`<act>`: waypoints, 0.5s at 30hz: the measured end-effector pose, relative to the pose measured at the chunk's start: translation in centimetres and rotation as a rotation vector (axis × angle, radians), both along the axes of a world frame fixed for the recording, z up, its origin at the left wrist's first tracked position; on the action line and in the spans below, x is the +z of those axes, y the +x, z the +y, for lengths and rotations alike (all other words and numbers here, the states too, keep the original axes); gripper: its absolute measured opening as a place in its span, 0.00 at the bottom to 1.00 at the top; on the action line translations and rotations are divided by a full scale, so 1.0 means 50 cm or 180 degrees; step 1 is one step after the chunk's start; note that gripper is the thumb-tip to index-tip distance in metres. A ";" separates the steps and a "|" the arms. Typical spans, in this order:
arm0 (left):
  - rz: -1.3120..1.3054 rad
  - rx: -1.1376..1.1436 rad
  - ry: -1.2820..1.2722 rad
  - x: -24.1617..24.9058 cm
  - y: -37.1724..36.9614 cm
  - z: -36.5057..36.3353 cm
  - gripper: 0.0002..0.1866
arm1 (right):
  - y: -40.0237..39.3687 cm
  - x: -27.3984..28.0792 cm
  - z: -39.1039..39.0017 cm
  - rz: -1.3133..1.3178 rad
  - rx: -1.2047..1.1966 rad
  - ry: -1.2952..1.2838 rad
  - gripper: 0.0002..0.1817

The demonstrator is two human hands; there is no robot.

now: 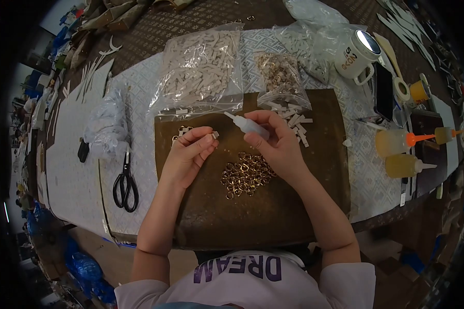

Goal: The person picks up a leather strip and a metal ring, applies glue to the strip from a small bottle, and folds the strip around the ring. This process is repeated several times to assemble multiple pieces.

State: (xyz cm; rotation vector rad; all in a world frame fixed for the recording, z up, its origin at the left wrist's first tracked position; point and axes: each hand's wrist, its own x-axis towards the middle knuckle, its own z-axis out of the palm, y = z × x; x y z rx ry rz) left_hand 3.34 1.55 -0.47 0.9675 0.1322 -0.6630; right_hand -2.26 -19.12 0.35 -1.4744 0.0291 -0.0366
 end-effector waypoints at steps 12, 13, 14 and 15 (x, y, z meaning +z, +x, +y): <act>-0.0010 -0.0084 0.0144 0.000 0.003 0.008 0.13 | -0.007 0.020 0.004 -0.0529 -0.0014 -0.0987 0.17; 0.0009 -0.0071 0.0159 0.000 0.003 0.008 0.13 | -0.008 0.021 0.004 -0.0512 0.0002 -0.1007 0.17; 0.0023 -0.0063 0.0159 0.000 0.003 0.008 0.13 | -0.008 0.021 0.004 -0.0499 0.0019 -0.1027 0.17; 0.0035 -0.0055 0.0161 0.000 0.003 0.008 0.13 | -0.008 0.021 0.004 -0.0516 0.0006 -0.1067 0.17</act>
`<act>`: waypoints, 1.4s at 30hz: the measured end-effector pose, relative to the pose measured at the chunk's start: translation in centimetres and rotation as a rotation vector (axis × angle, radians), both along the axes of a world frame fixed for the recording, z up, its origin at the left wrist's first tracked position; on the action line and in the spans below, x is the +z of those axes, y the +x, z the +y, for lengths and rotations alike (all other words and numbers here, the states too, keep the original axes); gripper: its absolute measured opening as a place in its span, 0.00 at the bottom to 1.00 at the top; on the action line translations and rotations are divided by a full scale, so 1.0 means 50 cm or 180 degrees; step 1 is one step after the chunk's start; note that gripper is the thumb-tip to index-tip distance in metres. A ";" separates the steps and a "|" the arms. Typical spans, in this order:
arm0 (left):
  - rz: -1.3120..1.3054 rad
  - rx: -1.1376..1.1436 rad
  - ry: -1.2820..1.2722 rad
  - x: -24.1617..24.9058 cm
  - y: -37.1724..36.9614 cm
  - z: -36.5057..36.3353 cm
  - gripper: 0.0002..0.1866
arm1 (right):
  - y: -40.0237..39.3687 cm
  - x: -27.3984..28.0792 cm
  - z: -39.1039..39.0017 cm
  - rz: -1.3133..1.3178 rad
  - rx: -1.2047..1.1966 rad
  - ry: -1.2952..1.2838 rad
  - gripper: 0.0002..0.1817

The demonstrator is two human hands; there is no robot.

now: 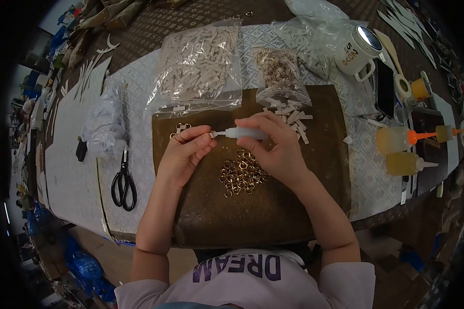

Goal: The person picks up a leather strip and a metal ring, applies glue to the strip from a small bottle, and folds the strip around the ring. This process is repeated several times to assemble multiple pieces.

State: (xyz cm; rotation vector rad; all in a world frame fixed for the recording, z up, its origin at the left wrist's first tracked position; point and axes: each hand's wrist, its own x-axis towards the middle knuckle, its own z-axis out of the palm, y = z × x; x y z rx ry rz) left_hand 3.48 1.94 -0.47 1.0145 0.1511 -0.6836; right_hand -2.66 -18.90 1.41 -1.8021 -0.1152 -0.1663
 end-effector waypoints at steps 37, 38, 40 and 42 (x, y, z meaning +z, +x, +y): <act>-0.0123 -0.0170 0.0091 -0.002 -0.003 -0.005 0.10 | 0.000 -0.007 -0.013 0.0913 -0.0091 0.2493 0.18; -0.0140 -0.0171 0.0113 -0.001 -0.004 -0.005 0.10 | 0.000 -0.007 -0.013 0.0929 -0.0120 0.2485 0.19; -0.0175 -0.0174 0.0157 0.000 -0.005 -0.007 0.10 | 0.000 -0.005 -0.014 0.0940 -0.0064 0.2504 0.20; -0.0195 -0.0182 0.0151 -0.001 -0.005 -0.007 0.10 | 0.001 -0.009 -0.017 0.0988 -0.0043 0.2644 0.21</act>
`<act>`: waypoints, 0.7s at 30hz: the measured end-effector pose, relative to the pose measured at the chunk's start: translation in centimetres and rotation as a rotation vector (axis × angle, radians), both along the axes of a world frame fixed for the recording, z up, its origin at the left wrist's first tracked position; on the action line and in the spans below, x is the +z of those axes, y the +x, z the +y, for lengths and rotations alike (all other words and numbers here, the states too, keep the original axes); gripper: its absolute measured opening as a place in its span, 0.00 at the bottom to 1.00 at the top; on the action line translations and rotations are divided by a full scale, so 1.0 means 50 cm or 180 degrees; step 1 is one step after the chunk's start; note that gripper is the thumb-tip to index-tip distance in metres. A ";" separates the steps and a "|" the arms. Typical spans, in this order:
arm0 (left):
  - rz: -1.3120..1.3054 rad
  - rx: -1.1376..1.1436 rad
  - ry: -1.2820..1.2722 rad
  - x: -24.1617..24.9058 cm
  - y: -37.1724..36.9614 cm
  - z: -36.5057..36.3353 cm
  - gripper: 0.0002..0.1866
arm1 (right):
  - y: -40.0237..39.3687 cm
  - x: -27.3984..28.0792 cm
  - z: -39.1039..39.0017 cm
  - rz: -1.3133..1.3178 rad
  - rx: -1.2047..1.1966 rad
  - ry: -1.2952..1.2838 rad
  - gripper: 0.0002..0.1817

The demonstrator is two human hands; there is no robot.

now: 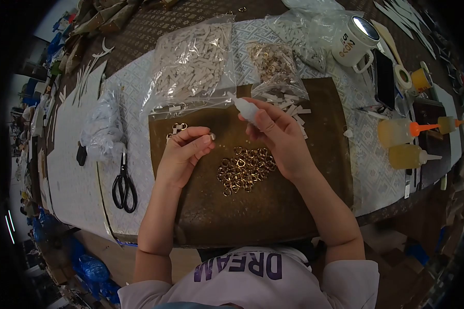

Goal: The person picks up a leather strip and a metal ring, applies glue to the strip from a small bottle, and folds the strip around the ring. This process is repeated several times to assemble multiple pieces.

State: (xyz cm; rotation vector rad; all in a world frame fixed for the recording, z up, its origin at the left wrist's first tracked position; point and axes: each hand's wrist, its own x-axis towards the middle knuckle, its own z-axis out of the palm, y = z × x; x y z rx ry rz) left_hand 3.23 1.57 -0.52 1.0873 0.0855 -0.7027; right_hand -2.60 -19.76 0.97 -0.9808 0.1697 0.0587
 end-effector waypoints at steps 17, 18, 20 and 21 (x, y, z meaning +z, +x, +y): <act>-0.0092 -0.0066 -0.0051 -0.006 -0.002 -0.004 0.08 | 0.005 -0.004 -0.009 -0.0203 -0.0021 0.0171 0.24; -0.0083 -0.0053 -0.0080 -0.006 -0.002 -0.004 0.07 | 0.006 -0.006 -0.011 -0.0239 0.0006 0.0131 0.24; -0.0119 0.0017 -0.0070 -0.008 -0.005 -0.005 0.06 | 0.008 -0.013 -0.016 -0.0309 0.0065 0.0049 0.23; -0.0164 0.0071 -0.0038 -0.011 -0.007 -0.006 0.06 | 0.008 -0.012 -0.017 -0.0270 0.0049 0.0097 0.22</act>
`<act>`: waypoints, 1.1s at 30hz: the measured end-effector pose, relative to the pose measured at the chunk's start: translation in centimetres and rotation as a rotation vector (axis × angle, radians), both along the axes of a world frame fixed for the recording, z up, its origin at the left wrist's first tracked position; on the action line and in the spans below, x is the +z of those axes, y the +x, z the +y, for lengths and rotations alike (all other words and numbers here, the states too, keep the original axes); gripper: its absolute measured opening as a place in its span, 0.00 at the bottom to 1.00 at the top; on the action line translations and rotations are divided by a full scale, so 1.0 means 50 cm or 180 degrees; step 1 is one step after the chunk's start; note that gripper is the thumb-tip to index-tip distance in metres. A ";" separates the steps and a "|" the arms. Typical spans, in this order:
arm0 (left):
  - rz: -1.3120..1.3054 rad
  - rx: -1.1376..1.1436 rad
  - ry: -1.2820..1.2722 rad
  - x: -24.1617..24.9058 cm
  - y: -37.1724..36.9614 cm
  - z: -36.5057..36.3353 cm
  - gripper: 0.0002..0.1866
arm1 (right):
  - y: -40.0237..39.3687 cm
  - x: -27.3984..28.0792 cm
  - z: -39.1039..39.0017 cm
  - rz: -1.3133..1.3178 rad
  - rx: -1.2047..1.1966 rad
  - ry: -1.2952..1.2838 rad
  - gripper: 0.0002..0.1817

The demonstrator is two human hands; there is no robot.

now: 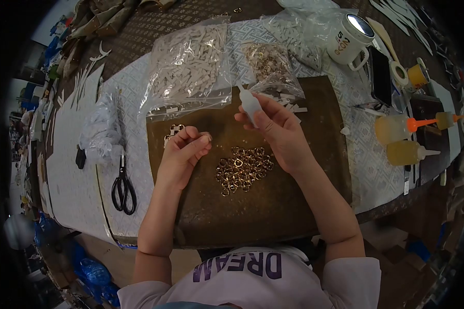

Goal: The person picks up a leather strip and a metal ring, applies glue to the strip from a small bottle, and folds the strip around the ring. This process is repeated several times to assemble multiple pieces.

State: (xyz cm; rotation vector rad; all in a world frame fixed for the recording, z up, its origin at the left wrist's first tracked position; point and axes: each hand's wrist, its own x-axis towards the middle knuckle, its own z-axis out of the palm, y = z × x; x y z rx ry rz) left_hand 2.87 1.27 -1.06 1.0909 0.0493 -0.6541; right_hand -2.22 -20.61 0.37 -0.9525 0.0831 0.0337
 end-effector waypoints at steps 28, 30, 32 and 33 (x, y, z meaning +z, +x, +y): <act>-0.0718 0.0915 0.0191 0.025 -0.004 0.006 0.19 | 0.024 -0.040 -0.005 -0.0399 -0.1525 -0.5267 0.15; -0.0811 0.0943 0.0162 0.014 0.000 0.008 0.19 | 0.024 -0.041 -0.002 -0.0230 -0.1475 -0.5425 0.17; -0.0829 0.0947 0.0142 0.012 -0.001 0.009 0.19 | 0.025 -0.043 -0.004 -0.0150 -0.1436 -0.5571 0.18; -0.0853 0.0931 0.0128 0.014 0.000 0.008 0.19 | 0.024 -0.045 -0.005 -0.0157 -0.1427 -0.5584 0.17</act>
